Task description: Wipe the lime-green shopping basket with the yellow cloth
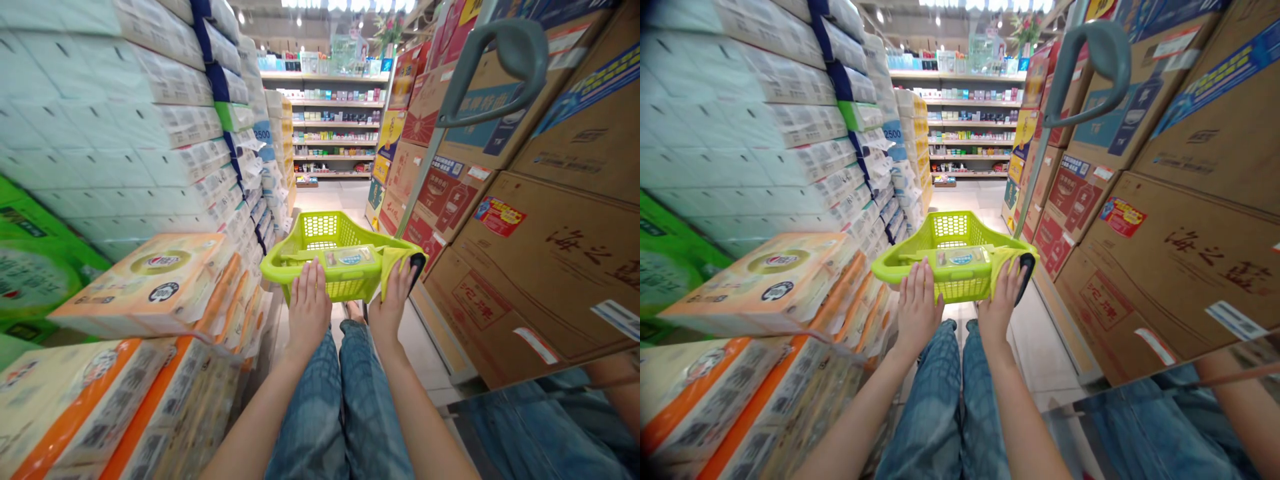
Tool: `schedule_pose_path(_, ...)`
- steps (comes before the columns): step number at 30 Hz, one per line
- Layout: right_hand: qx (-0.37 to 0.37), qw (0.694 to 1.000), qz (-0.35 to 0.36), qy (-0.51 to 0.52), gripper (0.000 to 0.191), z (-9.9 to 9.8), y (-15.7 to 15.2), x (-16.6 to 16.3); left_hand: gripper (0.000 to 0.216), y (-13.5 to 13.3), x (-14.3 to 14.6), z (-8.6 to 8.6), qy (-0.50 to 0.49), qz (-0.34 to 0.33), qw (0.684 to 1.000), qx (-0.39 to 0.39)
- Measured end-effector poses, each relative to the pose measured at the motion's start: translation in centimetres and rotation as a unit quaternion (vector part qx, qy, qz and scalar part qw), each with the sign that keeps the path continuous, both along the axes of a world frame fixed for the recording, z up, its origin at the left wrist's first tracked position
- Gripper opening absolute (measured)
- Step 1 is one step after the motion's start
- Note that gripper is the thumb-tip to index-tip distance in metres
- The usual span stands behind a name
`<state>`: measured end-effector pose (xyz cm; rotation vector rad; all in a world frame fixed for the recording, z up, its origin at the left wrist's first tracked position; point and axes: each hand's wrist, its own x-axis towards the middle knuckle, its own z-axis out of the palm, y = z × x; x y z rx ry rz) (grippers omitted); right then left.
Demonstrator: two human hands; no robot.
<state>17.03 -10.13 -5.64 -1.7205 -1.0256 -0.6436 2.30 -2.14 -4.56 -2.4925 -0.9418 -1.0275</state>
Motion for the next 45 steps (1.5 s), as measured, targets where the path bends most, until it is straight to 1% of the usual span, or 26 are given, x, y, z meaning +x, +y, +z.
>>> schedule_pose_path(2,-0.03,0.999,0.023,-0.009,0.089,0.2,0.8,-2.5,0.07,0.0,0.0,0.0,-0.002,0.0,1.0,0.002)
schedule_pose_path(4,-0.074,0.994,0.058,-0.06,0.084,-0.1,1.6,-4.9,0.069,0.0,-0.1,0.0,0.0,-0.001,1.0,0.004)
schedule_pose_path(6,-0.106,0.984,0.081,-0.119,0.079,-0.5,2.1,-6.3,0.068,0.2,-0.3,0.0,0.004,-0.004,1.0,0.004)
schedule_pose_path(7,-0.115,0.98,0.084,-0.142,0.078,-0.8,2.1,-6.4,0.068,0.2,-0.3,0.0,0.006,-0.005,1.0,0.003)
schedule_pose_path(9,-0.124,0.976,0.078,-0.163,0.078,-1.2,1.8,-5.3,0.068,0.4,-0.4,0.0,0.009,-0.009,1.0,0.001)
schedule_pose_path(11,-0.112,0.979,0.06,-0.158,0.081,-1.4,1.0,-3.0,0.069,0.4,-0.4,-0.1,0.006,-0.009,1.0,0.0)
schedule_pose_path(14,-0.063,0.992,0.02,-0.106,0.088,-1.2,-0.3,0.6,0.071,0.4,-0.1,-0.2,0.0,-0.003,1.0,0.001)
schedule_pose_path(16,-0.037,0.997,0.004,-0.064,0.091,-0.9,-0.7,1.7,0.072,0.4,0.1,-0.3,-0.002,0.001,1.0,0.002)
schedule_pose_path(17,-0.027,0.999,-0.001,-0.044,0.091,-0.7,-0.6,1.6,0.072,0.3,0.1,-0.3,-0.004,0.002,1.0,0.003)
schedule_pose_path(19,-0.016,1.0,-0.002,-0.015,0.09,-0.3,-0.1,0.1,0.073,0.3,0.2,-0.4,-0.008,0.001,1.0,0.006)
schedule_pose_path(21,-0.034,0.999,0.018,-0.021,0.086,-0.2,1.0,-2.5,0.071,0.4,0.1,-0.5,-0.012,-0.003,1.0,0.006)
schedule_pose_path(24,-0.099,0.989,0.061,-0.096,0.077,-0.4,2.5,-6.2,0.067,0.6,-0.2,-0.6,-0.012,-0.006,1.0,0.01)
schedule_pose_path(26,-0.122,0.981,0.069,-0.135,0.073,-0.7,2.8,-7.0,0.065,0.7,-0.4,-0.5,-0.003,-0.006,1.0,0.01)
schedule_pose_path(28,-0.127,0.978,0.067,-0.155,0.073,-1.1,2.5,-6.0,0.066,0.7,-0.5,-0.3,0.005,-0.006,1.0,0.008)
schedule_pose_path(30,-0.114,0.98,0.055,-0.154,0.078,-1.3,1.5,-3.7,0.068,0.6,-0.5,-0.2,0.008,-0.005,1.0,0.005)
schedule_pose_path(34,-0.056,0.995,0.007,-0.082,0.089,-1.2,-0.6,1.3,0.069,0.4,0.0,-0.3,-0.008,-0.005,1.0,0.008)
schedule_pose_path(36,-0.036,0.998,-0.004,-0.042,0.091,-0.8,-1.1,2.1,0.069,0.4,0.2,-0.4,-0.019,-0.008,1.0,0.009)
schedule_pose_path(38,-0.027,1.0,-0.006,-0.012,0.091,-0.3,-0.7,1.1,0.07,0.4,0.4,-0.5,-0.026,-0.007,1.0,0.01)
schedule_pose_path(40,-0.037,0.999,0.006,-0.009,0.088,0.1,0.2,-1.2,0.07,0.4,0.4,-0.6,-0.026,-0.005,1.0,0.014)
schedule_pose_path(43,-0.08,0.993,0.044,-0.075,0.079,0.1,1.9,-5.0,0.07,0.5,0.1,-0.5,-0.015,-0.002,1.0,0.016)
schedule_pose_path(45,-0.106,0.985,0.061,-0.121,0.074,-0.2,2.3,-6.2,0.07,0.6,-0.2,-0.4,-0.004,-0.001,1.0,0.014)
